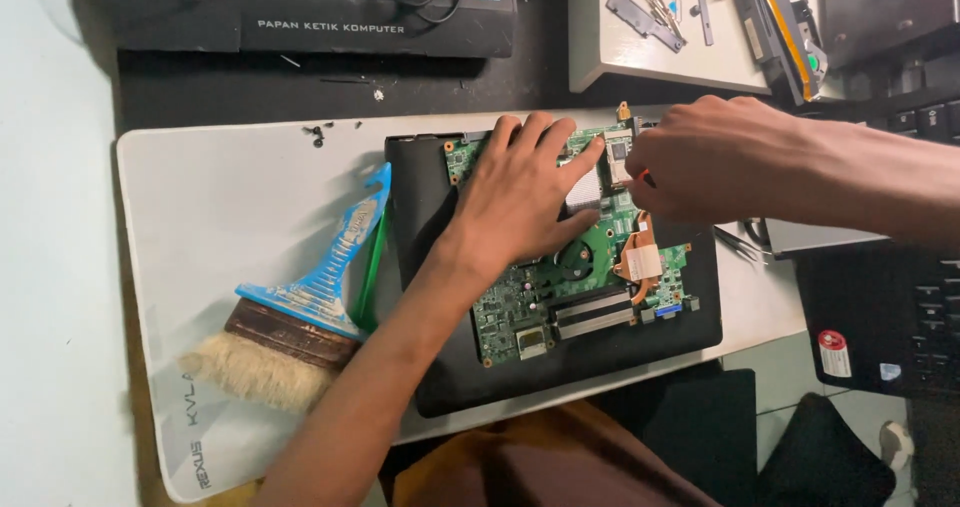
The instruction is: The person uses a screwdriver to remove screws from a laptop motherboard placed on a black mat. They unscrew components near the heat sink and other areas, placing the removed screws on the white surface nearby.
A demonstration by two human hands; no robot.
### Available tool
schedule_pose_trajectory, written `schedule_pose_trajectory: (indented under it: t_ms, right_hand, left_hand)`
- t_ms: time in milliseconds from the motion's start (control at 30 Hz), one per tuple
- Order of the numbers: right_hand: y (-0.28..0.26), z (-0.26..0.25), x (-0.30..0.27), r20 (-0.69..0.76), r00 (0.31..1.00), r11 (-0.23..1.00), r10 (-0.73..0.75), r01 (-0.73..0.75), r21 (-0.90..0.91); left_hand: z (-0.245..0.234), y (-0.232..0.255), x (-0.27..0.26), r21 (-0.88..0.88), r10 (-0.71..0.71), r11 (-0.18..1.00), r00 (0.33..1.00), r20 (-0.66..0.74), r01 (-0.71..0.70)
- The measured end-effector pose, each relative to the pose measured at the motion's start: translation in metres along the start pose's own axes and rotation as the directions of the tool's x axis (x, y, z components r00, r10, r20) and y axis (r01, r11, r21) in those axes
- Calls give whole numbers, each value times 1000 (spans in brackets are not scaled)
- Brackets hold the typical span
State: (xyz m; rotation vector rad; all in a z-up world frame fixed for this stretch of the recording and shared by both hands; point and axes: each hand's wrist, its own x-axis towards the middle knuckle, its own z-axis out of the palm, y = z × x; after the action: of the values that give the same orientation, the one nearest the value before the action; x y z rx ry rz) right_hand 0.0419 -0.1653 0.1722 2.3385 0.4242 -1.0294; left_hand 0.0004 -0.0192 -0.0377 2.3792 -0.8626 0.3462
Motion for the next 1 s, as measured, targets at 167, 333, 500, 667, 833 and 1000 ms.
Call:
schedule_pose_trajectory:
  t_ms: [167, 333, 500, 667, 833, 1000]
  right_hand:
    - [-10, 1, -4, 83, 994, 995, 73, -67, -72]
    - [-2, 19, 3, 64, 996, 927, -57, 76, -368]
    - [16, 43, 9, -9, 923, 650, -384, 263, -713]
    - [46, 73, 26, -12, 783, 323, -622, 243, -915]
    - [69, 74, 30, 19, 648, 175, -762, 234, -956]
    - [61, 77, 14, -187, 775, 554, -603, 239, -797]
  left_hand:
    - [-20, 9, 4, 82, -15, 997, 994, 106, 6]
    - [-19, 8, 4, 50, -11, 999, 991, 134, 4]
    - [-24, 6, 4, 74, 7, 997, 993, 119, -16]
    - [-23, 3, 6, 129, 22, 991, 992, 121, -37]
    - [-20, 3, 6, 111, 23, 993, 995, 99, -34]
    - [-16, 0, 5, 142, 58, 987, 995, 84, -69]
